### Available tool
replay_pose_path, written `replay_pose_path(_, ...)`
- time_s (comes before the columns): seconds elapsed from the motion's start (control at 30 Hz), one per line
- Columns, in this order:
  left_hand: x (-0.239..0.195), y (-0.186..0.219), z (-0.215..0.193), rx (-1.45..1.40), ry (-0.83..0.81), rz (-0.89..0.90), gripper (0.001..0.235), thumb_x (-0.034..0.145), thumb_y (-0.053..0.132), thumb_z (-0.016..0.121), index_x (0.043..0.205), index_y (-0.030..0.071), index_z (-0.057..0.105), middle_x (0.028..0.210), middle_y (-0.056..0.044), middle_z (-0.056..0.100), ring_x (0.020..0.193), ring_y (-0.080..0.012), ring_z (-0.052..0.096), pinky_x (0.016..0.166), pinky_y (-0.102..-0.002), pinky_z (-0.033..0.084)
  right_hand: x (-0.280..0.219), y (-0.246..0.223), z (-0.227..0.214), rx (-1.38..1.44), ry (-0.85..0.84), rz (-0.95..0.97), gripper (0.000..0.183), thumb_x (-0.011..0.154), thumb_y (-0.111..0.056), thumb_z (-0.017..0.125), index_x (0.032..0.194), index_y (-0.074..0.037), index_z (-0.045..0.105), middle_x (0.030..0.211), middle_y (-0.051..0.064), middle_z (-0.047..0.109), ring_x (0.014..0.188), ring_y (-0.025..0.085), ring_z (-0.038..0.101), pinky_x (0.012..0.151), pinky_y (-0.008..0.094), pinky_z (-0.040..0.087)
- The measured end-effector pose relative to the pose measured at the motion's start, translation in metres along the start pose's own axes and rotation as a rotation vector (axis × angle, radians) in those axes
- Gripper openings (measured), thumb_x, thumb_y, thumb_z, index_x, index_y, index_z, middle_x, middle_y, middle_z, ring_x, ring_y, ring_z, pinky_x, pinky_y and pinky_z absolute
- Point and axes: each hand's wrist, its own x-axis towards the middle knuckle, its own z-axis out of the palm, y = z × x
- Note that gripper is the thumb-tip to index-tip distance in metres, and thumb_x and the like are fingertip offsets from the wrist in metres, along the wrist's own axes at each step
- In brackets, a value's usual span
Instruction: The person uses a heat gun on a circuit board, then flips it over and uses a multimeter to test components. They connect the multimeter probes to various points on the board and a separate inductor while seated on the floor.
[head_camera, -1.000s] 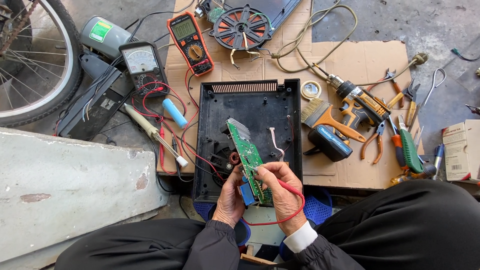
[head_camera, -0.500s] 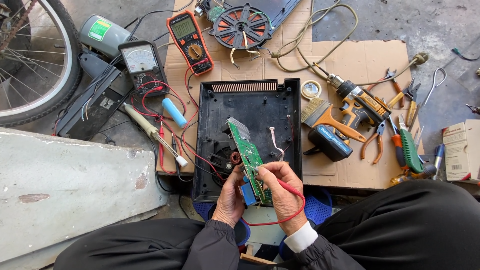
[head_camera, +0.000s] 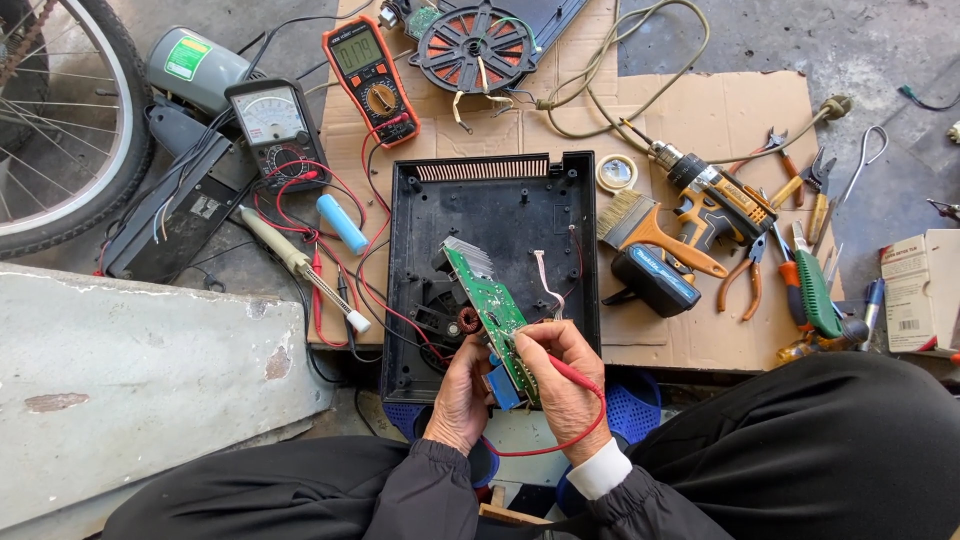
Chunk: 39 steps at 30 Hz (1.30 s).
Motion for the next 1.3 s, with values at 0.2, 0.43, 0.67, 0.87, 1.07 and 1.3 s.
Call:
replay_pose_path(0.2, -0.002, 0.000, 0.005, -0.006, 0.007, 0.032, 0.034, 0.105, 0.020, 0.054, 0.131, 0.016, 0.075, 0.073, 0.005, 0.055, 0.048, -0.0092, 0.044, 0.036, -0.027, 0.030, 0.000, 0.004, -0.003, 0.100, -0.001, 0.017, 0.006, 0.097, -0.007, 0.079, 0.102, -0.004, 0.079, 0.104, 0.009, 0.083, 0.098, 0.017, 0.077, 0.092, 0.031, 0.065)
replay_pose_path(0.43, -0.003, -0.005, 0.004, -0.015, 0.003, 0.075, 0.036, 0.110, 0.022, 0.053, 0.141, 0.018, 0.073, 0.087, 0.002, 0.069, 0.052, -0.0088, 0.048, 0.037, -0.027, 0.033, -0.001, 0.001, -0.003, 0.133, -0.002, 0.008, 0.007, 0.096, -0.007, 0.078, 0.102, -0.004, 0.080, 0.106, 0.011, 0.083, 0.099, 0.019, 0.078, 0.090, 0.032, 0.065)
replay_pose_path(0.67, -0.012, 0.003, 0.013, 0.031, 0.029, 0.074, 0.036, 0.109, 0.022, 0.056, 0.140, 0.020, 0.074, 0.087, 0.003, 0.067, 0.055, -0.0086, 0.046, 0.040, -0.027, 0.030, 0.000, 0.003, -0.005, 0.101, -0.018, -0.019, 0.006, 0.097, -0.008, 0.078, 0.102, -0.005, 0.079, 0.106, 0.011, 0.084, 0.101, 0.019, 0.079, 0.094, 0.031, 0.065)
replay_pose_path(0.87, -0.019, 0.010, 0.022, 0.055, 0.018, 0.088, 0.038, 0.111, 0.029, 0.060, 0.145, 0.021, 0.073, 0.109, 0.003, 0.079, 0.055, -0.0072, 0.046, 0.043, -0.027, 0.030, 0.002, 0.006, -0.007, 0.122, -0.004, 0.030, 0.007, 0.097, -0.007, 0.079, 0.103, -0.004, 0.080, 0.108, 0.012, 0.083, 0.100, 0.019, 0.079, 0.091, 0.030, 0.065)
replay_pose_path(1.07, -0.031, 0.025, 0.049, 0.210, 0.118, 0.084, 0.032, 0.107, 0.024, 0.061, 0.132, 0.017, 0.079, 0.109, -0.002, 0.085, 0.068, -0.0069, 0.054, 0.047, -0.028, 0.033, 0.003, -0.007, -0.012, 0.134, 0.060, 0.137, 0.009, 0.095, -0.013, 0.077, 0.098, -0.004, 0.078, 0.111, 0.015, 0.086, 0.103, 0.023, 0.080, 0.093, 0.037, 0.067)
replay_pose_path(1.3, -0.028, 0.025, 0.072, 0.373, 0.220, 0.042, 0.008, 0.100, 0.018, 0.068, 0.105, 0.017, 0.074, 0.078, 0.002, 0.063, 0.063, -0.0091, 0.050, 0.050, -0.028, 0.034, 0.008, -0.011, -0.029, 0.138, 0.099, 0.159, 0.006, 0.098, -0.014, 0.072, 0.098, -0.008, 0.071, 0.115, 0.016, 0.091, 0.105, 0.022, 0.080, 0.094, 0.037, 0.063)
